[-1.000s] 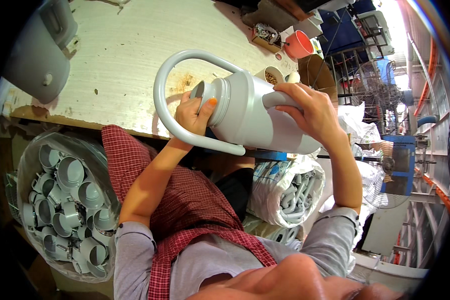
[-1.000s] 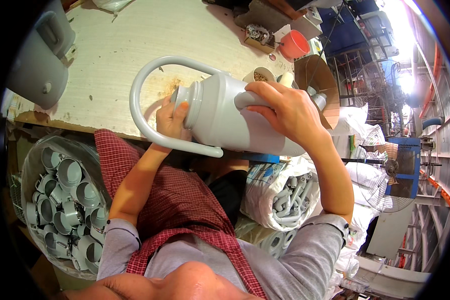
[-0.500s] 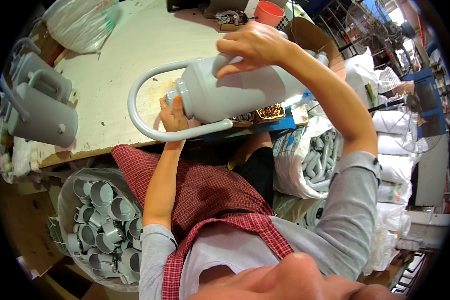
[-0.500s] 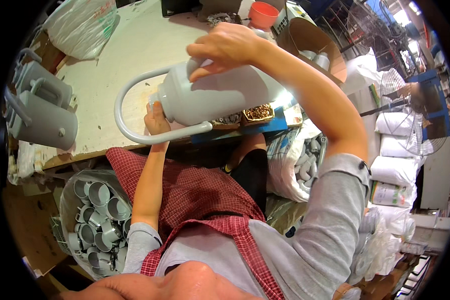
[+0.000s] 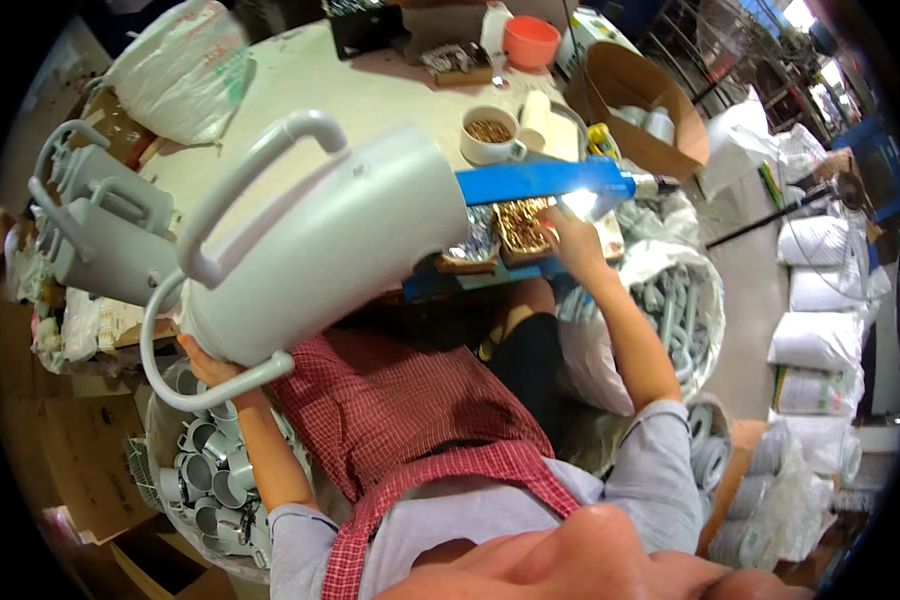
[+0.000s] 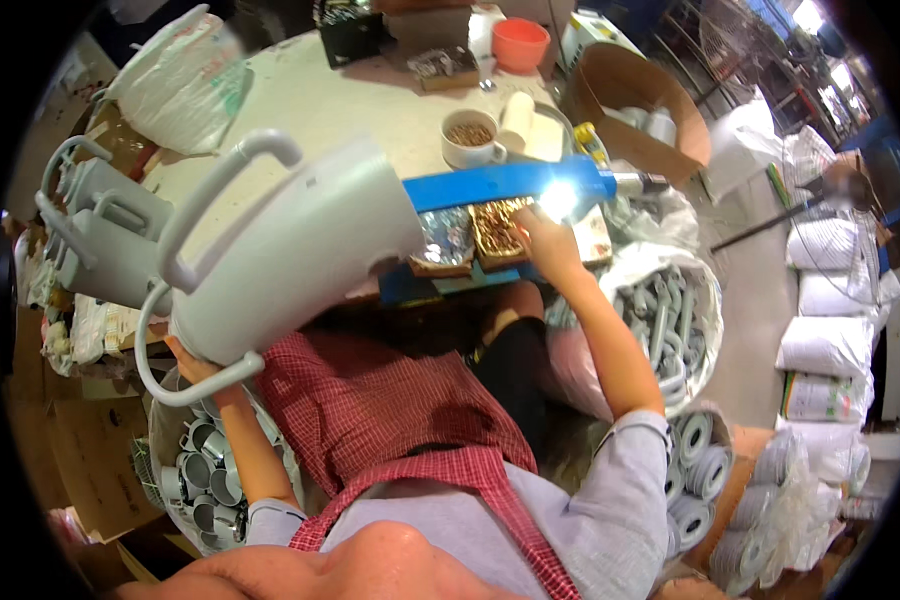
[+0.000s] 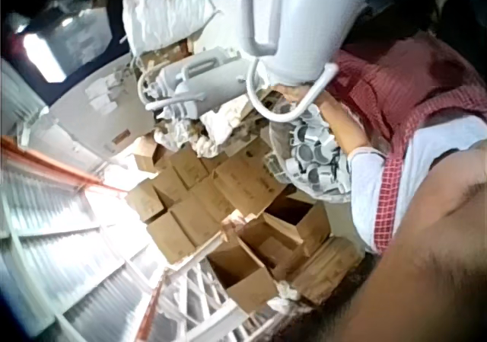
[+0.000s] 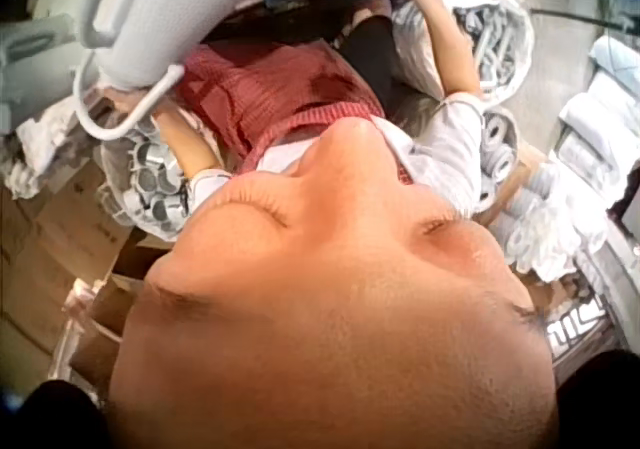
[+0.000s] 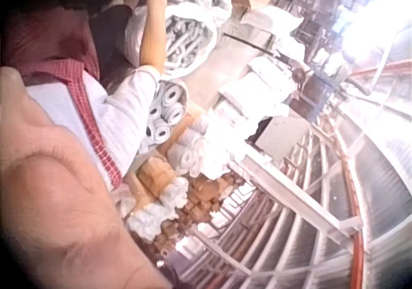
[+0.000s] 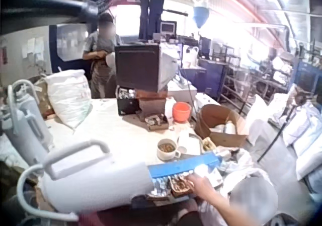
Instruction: The person assembles white electric kettles by inserting small metal components into the base of each kettle and then attaching the lid. The person handles kettles one at a time, placing finished units on the table.
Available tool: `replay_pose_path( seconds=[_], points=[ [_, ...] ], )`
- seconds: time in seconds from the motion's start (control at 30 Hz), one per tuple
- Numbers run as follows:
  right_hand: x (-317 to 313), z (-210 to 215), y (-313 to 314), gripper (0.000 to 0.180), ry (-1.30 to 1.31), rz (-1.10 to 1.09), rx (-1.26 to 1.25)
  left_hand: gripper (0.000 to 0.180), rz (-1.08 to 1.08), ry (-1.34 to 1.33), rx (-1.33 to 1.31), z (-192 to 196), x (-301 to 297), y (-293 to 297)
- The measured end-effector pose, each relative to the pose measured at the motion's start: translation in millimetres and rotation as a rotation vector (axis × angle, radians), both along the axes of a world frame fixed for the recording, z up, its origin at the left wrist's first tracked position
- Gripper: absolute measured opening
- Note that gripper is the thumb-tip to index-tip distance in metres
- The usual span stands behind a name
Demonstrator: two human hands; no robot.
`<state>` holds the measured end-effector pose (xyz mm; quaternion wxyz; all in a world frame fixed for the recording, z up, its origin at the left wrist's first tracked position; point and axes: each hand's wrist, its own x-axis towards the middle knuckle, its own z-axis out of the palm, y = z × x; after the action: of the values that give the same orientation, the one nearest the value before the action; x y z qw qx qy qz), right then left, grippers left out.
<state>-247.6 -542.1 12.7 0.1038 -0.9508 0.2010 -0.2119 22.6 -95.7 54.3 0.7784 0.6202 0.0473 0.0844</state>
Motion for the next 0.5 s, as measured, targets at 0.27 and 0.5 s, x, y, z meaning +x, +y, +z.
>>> replay_pose_path(
  seconds=[0.27,0.5],
  points=[
    [15.5,-9.5,-0.1,0.012,0.2,-0.1,-0.009,0.061,0.047,-0.027,-0.104,-19.3,-20.5,34.2],
    [48.6,76.4,92.0,0.017,-0.262,0.224,0.433,0.058,0.135,0.043,-0.275,-16.8,-28.9,84.5]
  ],
)
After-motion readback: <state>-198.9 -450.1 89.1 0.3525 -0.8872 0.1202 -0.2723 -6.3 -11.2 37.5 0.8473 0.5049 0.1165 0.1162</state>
